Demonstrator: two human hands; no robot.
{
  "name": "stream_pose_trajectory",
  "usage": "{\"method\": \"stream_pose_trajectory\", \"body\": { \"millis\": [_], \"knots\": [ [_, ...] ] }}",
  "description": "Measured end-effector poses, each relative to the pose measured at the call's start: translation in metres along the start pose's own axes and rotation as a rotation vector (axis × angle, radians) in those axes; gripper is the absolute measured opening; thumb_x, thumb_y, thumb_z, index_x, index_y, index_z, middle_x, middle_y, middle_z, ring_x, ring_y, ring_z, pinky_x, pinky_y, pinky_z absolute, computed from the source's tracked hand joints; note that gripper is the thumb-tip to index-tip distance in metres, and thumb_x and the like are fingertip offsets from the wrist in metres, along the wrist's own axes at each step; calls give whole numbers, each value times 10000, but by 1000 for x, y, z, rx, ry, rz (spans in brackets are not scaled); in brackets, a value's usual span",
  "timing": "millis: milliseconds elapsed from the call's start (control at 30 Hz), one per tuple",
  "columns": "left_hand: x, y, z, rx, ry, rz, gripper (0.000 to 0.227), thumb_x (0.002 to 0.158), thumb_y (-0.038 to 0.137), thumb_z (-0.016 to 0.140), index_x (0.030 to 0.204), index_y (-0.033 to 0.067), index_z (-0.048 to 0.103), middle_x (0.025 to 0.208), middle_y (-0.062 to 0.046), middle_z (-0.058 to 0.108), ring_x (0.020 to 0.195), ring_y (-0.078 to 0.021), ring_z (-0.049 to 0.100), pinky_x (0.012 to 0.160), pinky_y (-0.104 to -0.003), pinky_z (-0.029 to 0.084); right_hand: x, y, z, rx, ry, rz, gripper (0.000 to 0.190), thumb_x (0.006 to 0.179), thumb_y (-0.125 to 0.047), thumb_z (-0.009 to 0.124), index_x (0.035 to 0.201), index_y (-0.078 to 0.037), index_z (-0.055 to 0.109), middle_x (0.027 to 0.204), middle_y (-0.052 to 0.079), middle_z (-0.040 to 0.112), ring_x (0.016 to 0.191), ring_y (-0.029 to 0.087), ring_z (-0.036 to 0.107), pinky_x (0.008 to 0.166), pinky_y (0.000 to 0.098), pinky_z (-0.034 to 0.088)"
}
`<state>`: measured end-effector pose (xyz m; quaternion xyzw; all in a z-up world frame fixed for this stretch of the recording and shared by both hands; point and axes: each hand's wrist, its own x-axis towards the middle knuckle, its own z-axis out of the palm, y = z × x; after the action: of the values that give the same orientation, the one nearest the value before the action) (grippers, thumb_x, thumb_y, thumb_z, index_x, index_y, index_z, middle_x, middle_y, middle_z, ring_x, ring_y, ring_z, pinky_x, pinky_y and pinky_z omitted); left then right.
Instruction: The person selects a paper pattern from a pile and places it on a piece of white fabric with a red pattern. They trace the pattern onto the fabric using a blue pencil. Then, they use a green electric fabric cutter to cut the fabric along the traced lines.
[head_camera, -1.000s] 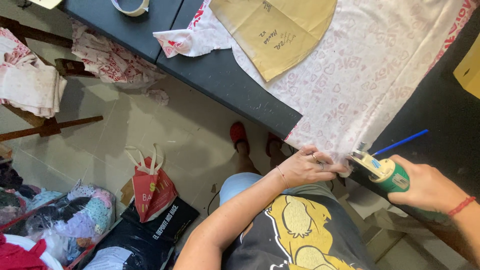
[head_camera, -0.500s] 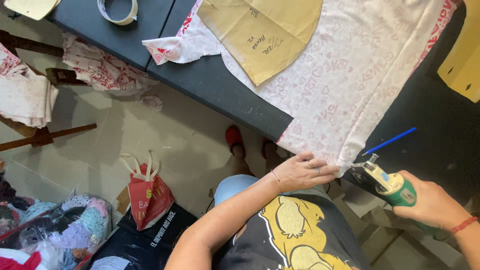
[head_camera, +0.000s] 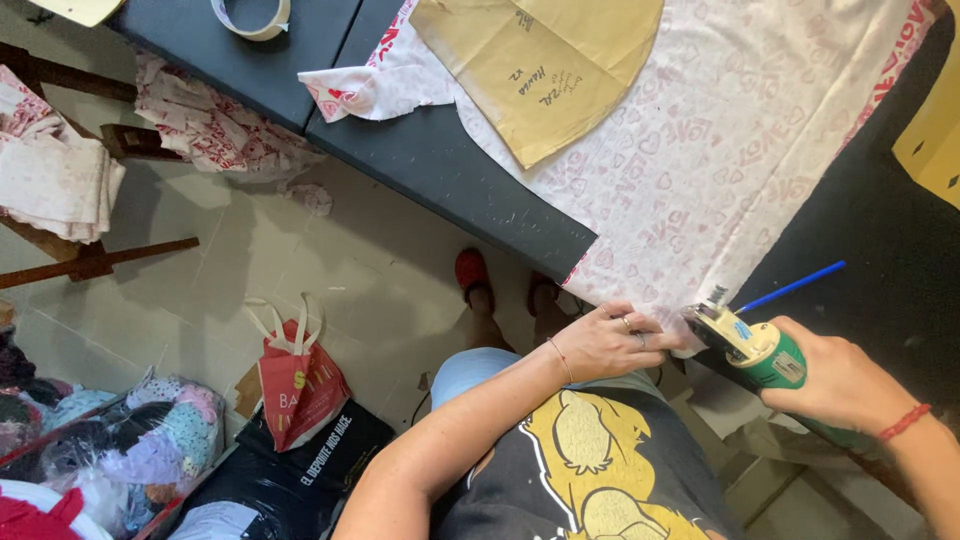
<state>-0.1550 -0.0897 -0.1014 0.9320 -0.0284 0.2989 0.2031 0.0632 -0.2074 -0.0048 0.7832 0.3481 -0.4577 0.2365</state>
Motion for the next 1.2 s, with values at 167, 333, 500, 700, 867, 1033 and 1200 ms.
{"method": "stream_pose_trajectory", "body": {
  "millis": [167, 333, 500, 700, 867, 1033, 1200],
  "knots": [
    [-3, -2, 3, -5, 46, -8, 180, 904, 84, 459, 784, 204, 519, 1155, 133, 499, 898, -146, 472, 753, -291, 393, 1, -11, -1, -1, 1, 1, 477, 493, -285, 682, 932, -239, 500, 652, 35, 635, 601, 218, 589, 598, 264, 432],
    [-8, -3, 11, -57, 0, -2, 156, 932, 150, 440, 813, 212, 518, 1174, 152, 484, 1004, -116, 501, 857, -280, 356, 5, -17, 4, 42, 35, -8, 550, 501, -302, 672, 1017, -243, 493, 699, 70, 650, 642, 256, 603, 635, 293, 442],
    [-5, -5, 10, -95, 86, 4, 175, 922, 145, 446, 766, 187, 514, 1110, 130, 526, 915, -115, 526, 775, -276, 385, 3, -29, 2, 86, 53, -6, 528, 502, -316, 686, 981, -206, 495, 718, 89, 652, 671, 284, 604, 641, 302, 434],
    [-1, -8, 4, -126, 105, -3, 223, 895, 73, 432, 702, 160, 502, 1034, 105, 558, 860, -104, 545, 735, -270, 383, 4, -41, -1, 135, 79, -11, 540, 503, -326, 693, 993, -208, 499, 796, 100, 664, 761, 314, 615, 678, 321, 432],
    [-2, -7, 5, -139, 69, -30, 208, 896, 75, 443, 727, 160, 529, 1021, 137, 561, 834, -76, 545, 769, -252, 386, 4, -56, -9, 152, 92, -15, 498, 502, -332, 683, 937, -176, 499, 737, 120, 644, 703, 327, 589, 650, 325, 419],
    [-2, -8, 8, -252, 25, -88, 217, 859, -31, 380, 726, 126, 446, 854, 40, 550, 701, -123, 516, 713, -269, 331, 1, -75, -22, 207, 99, -7, 486, 504, -286, 672, 944, -168, 505, 740, 115, 633, 678, 321, 582, 626, 325, 411],
    [-4, -7, 13, -238, 16, -117, 231, 819, -4, 453, 667, 170, 442, 694, 34, 513, 595, -166, 468, 696, -274, 329, 11, -85, -27, 186, 132, -53, 582, 501, -290, 670, 1051, -192, 506, 803, 119, 644, 726, 315, 595, 662, 334, 423]
  ]
}}
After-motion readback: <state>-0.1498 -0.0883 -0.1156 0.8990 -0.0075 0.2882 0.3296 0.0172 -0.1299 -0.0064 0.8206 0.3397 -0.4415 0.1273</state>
